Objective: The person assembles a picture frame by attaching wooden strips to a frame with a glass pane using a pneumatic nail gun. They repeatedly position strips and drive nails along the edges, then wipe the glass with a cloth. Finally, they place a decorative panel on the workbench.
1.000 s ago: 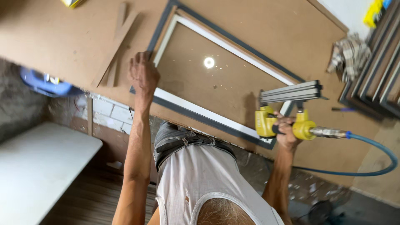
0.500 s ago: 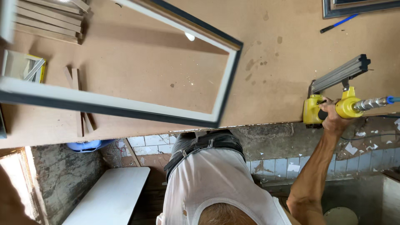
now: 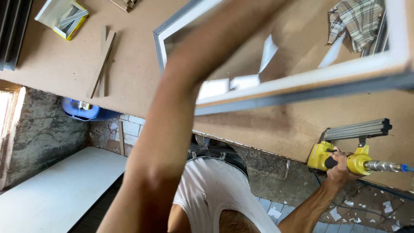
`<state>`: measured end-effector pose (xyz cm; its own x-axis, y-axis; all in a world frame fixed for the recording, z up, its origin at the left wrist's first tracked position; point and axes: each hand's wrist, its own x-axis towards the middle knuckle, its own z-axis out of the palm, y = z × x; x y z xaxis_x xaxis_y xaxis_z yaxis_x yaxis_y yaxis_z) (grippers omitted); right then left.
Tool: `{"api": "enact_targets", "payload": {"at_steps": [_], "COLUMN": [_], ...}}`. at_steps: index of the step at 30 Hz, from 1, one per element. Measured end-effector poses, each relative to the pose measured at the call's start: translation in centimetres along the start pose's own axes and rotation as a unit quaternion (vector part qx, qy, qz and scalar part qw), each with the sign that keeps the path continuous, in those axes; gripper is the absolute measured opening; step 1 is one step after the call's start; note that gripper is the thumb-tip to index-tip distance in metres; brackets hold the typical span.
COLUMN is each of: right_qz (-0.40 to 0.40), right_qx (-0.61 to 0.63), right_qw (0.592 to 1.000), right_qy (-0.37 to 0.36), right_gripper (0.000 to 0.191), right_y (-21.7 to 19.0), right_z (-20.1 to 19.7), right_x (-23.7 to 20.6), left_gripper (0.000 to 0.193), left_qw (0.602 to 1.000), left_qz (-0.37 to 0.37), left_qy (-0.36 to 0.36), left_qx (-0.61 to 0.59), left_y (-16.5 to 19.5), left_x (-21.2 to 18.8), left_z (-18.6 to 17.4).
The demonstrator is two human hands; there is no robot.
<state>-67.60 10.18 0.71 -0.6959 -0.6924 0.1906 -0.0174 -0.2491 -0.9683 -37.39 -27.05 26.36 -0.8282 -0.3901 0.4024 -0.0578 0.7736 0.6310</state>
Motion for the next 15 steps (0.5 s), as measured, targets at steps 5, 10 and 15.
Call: {"api": "enact_targets", "payload": {"at_steps": [5,10,15], "right_qz": [0.021,0.005,-0.001], "right_qx": [-0.022,0.019,-0.005], "right_qw": [0.999,0.998,0.992], "right_qy": [0.014,0.064,0.129], "right_gripper": [0.032,0.025,0.030], "right_y": [0.2,0.6,-0.3], "right_z": [-1.2,-1.5,-0.4], "right_x": [-0.8,-1.3,-1.6], "left_gripper": [0.038,0.028,0.021], "left_qw": [0.989,0.974,0.997], "left_qz": [0.063,0.017,-0.030], "left_qy": [-0.133,-0.162,-0.019], "left_qx": [0.022,0.159,0.062], "left_y": [-4.7,-5.1,-11.1], "left_x": [2.2,-2.8,-2.8], "left_z": [18.8,25.5,19.2]}}
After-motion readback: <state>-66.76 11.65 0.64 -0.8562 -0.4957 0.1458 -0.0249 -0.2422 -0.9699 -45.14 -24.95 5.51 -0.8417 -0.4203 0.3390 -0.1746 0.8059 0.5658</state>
